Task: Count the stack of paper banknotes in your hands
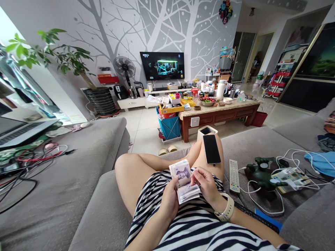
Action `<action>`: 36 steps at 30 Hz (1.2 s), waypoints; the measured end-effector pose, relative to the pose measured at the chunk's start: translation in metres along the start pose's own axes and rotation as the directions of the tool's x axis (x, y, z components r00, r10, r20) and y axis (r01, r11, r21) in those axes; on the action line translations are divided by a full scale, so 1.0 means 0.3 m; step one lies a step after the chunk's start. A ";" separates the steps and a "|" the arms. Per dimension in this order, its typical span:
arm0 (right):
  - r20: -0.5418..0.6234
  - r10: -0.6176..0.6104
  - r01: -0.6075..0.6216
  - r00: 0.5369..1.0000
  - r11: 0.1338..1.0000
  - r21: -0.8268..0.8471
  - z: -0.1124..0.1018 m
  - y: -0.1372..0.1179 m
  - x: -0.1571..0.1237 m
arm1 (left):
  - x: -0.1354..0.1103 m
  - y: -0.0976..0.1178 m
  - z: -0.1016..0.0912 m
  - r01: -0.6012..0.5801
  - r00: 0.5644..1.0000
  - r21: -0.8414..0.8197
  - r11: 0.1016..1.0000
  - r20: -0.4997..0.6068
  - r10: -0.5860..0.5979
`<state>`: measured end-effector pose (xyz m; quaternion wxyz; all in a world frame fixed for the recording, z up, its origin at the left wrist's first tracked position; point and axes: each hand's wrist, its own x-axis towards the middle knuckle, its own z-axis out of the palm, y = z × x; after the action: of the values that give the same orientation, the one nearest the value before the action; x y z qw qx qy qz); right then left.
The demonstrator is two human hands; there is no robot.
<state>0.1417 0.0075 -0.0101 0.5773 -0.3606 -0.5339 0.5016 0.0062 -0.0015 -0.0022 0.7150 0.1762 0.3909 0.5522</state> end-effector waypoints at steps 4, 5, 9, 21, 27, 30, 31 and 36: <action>0.015 -0.007 0.008 1.000 1.000 -0.013 0.002 -0.003 0.001 | -0.001 0.003 0.000 0.029 0.999 -0.002 1.000 0.024 -0.029; 0.014 0.004 -0.004 1.000 1.000 -0.010 0.002 0.000 0.002 | 0.000 0.003 0.000 0.026 1.000 0.003 1.000 0.018 -0.026; -0.052 0.055 -0.057 0.997 0.998 -0.023 0.000 0.022 0.011 | 0.000 0.001 -0.008 -0.003 1.000 0.055 0.998 -0.001 0.003; -0.125 0.068 -0.085 0.990 0.987 -0.134 -0.005 0.035 0.033 | -0.011 0.003 -0.008 0.007 0.999 0.086 0.996 0.035 -0.010; -0.104 0.071 -0.086 0.992 0.986 -0.145 -0.009 0.037 0.030 | -0.002 0.001 -0.005 -0.004 1.000 0.061 0.998 -0.007 0.005; -0.093 0.047 -0.061 0.995 0.987 -0.151 -0.007 0.028 0.025 | 0.004 -0.001 -0.001 -0.015 0.999 0.009 1.000 -0.038 0.015; -0.091 0.041 -0.054 0.995 0.988 -0.145 -0.006 0.025 0.023 | 0.006 -0.002 0.000 -0.017 0.999 0.000 1.000 -0.041 0.017; -0.064 0.040 -0.044 0.997 0.997 -0.066 -0.003 0.017 0.016 | 0.009 -0.004 0.000 -0.022 0.999 0.007 1.000 -0.037 0.022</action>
<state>0.1413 0.0134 -0.0138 0.5706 -0.4066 -0.5244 0.4839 0.0072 0.0006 -0.0040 0.7010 0.1726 0.4040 0.5617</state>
